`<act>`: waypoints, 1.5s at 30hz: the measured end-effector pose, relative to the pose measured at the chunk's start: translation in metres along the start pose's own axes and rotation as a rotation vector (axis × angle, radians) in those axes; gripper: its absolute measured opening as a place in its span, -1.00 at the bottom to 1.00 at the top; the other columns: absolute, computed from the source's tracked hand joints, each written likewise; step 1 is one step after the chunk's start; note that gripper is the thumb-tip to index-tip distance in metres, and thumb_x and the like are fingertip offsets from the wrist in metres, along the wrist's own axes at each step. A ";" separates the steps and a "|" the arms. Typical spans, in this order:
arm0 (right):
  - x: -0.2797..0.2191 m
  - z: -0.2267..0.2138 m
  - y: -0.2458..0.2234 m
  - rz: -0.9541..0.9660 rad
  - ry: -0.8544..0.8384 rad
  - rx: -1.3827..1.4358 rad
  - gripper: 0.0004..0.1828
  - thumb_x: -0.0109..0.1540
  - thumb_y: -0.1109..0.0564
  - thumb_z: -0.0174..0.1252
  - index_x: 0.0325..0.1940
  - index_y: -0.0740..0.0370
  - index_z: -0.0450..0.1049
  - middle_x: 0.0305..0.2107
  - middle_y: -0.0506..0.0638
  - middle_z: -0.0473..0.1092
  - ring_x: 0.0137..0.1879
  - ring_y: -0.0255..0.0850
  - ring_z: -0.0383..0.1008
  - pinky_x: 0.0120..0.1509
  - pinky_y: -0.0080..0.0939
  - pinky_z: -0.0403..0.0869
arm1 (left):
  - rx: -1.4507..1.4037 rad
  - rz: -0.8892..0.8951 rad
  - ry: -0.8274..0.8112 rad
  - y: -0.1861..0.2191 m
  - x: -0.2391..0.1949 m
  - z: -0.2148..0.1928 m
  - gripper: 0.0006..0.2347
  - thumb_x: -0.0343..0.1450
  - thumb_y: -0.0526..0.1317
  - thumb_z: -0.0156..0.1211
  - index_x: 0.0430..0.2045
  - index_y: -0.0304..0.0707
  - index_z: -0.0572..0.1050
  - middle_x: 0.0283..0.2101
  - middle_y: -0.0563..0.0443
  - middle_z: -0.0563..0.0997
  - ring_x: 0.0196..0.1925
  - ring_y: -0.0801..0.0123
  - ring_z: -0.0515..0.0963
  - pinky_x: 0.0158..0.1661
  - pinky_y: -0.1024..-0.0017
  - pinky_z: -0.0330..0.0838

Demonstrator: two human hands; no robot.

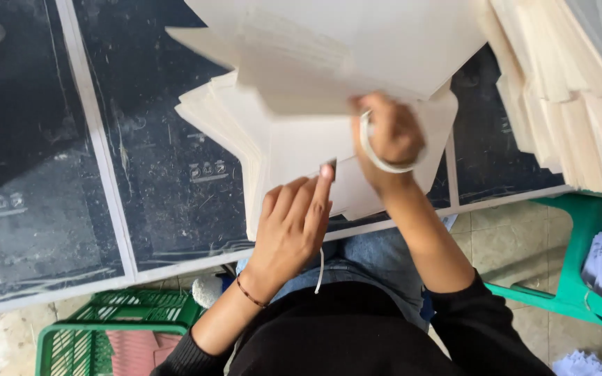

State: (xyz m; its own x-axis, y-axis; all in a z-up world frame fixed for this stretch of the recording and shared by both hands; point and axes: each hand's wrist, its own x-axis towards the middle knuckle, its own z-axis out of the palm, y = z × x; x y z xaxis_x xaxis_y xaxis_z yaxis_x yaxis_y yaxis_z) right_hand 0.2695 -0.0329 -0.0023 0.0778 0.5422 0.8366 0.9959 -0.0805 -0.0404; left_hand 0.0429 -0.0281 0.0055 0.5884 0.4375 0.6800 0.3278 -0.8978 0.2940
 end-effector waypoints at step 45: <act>-0.019 -0.050 -0.048 0.497 -0.421 0.644 -0.90 0.26 0.32 0.43 -0.14 0.25 0.73 -0.04 0.12 0.54 0.04 0.03 0.59 0.09 -0.07 0.64 | 0.178 -0.334 -0.179 -0.074 0.040 -0.006 -0.20 0.30 -0.33 0.67 0.50 0.12 0.40 0.16 -0.03 0.43 0.03 0.04 0.33 -0.08 0.15 0.12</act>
